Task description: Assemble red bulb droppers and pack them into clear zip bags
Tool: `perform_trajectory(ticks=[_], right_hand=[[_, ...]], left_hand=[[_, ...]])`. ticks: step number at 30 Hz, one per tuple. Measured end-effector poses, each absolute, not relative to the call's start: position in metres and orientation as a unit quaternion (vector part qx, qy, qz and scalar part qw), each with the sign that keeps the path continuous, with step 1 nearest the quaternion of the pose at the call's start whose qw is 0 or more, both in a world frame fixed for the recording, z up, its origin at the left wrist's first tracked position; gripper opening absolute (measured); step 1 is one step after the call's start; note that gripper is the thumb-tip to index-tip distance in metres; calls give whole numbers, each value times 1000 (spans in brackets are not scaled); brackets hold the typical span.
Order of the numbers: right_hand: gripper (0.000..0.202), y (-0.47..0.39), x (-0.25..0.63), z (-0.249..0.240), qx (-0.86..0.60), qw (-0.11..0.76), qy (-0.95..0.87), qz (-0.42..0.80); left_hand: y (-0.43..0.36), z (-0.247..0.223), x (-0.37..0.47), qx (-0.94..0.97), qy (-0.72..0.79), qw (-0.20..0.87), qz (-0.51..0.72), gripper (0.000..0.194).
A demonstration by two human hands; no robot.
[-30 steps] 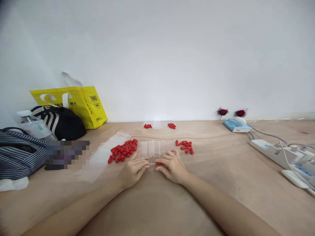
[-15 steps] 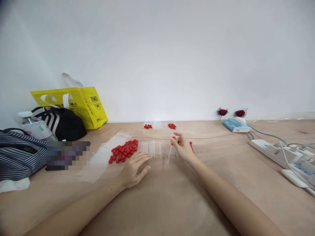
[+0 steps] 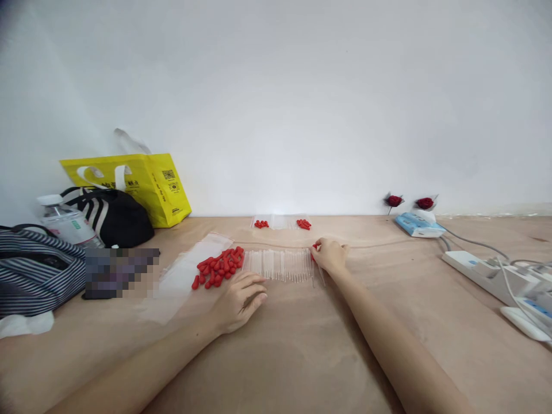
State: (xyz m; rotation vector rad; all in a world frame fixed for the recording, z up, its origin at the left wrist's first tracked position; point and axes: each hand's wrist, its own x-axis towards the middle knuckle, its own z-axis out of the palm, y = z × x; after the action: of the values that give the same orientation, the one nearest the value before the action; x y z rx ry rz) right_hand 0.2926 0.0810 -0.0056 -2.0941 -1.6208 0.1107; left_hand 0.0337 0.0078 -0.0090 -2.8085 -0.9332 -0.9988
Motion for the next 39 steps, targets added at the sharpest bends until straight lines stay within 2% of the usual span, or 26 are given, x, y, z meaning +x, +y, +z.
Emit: perform_trajectory(ticks=[5, 12, 24, 29, 35, 39], right_hand=[[31, 80, 308, -6, -759, 204, -618, -18], [28, 74, 327, -8, -718, 168, -675, -9], [20, 69, 332, 2, -699, 176, -693, -20], [22, 61, 329, 5, -703, 204, -681, -32], [26, 22, 296, -11, -584, 363, -726, -18], [22, -9, 272, -21, -489, 348, -799, -30]], left_hand=[[8, -10, 34, -897, -305, 11, -320, 18], [9, -13, 34, -898, -309, 6, -313, 17], [9, -12, 34, -896, -322, 9, -306, 13], [8, -13, 33, -884, -352, 24, -307, 12], [17, -1, 34, -798, -538, 76, -261, 14], [36, 10, 40, -752, -622, 76, -204, 24]])
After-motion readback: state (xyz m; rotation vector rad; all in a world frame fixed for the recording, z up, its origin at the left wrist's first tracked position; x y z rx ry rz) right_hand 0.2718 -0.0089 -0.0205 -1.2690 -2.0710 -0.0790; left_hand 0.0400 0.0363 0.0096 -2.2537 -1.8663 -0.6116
